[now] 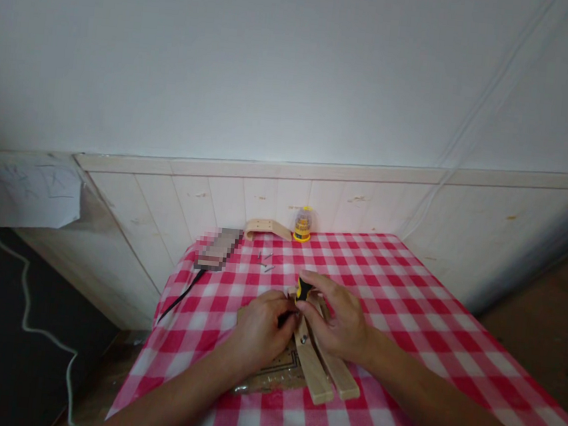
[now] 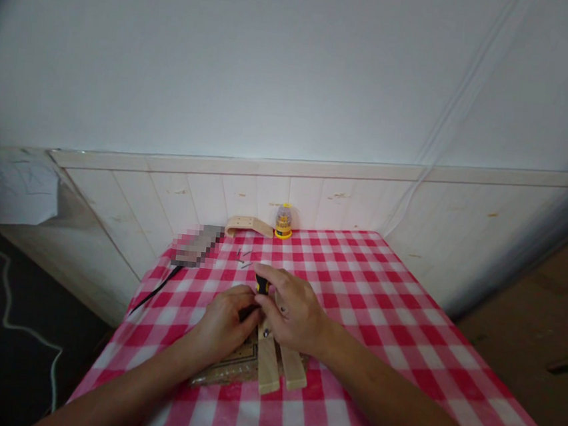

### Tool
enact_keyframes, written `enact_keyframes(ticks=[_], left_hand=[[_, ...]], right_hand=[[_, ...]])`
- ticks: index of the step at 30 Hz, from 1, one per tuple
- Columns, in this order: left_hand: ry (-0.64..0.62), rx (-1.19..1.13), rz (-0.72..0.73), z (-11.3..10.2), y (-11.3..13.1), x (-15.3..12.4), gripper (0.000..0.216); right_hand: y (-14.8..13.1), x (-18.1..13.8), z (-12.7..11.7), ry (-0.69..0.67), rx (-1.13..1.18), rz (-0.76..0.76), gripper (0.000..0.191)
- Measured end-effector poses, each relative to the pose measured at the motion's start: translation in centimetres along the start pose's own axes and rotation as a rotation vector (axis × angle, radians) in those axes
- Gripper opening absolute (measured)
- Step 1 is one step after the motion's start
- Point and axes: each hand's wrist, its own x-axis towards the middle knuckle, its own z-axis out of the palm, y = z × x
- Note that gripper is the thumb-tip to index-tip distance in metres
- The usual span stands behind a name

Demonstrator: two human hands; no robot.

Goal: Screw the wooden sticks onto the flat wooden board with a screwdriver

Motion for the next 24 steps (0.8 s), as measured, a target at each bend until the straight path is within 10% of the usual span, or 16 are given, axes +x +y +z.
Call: enact_keyframes(ticks=[24], left_hand=[[-0.018, -0.042, 0.008, -0.10, 0.04, 0.07, 0.021]], right_hand=[[0.24, 0.00, -0.07, 0.026, -0.058, 0.057, 0.049]])
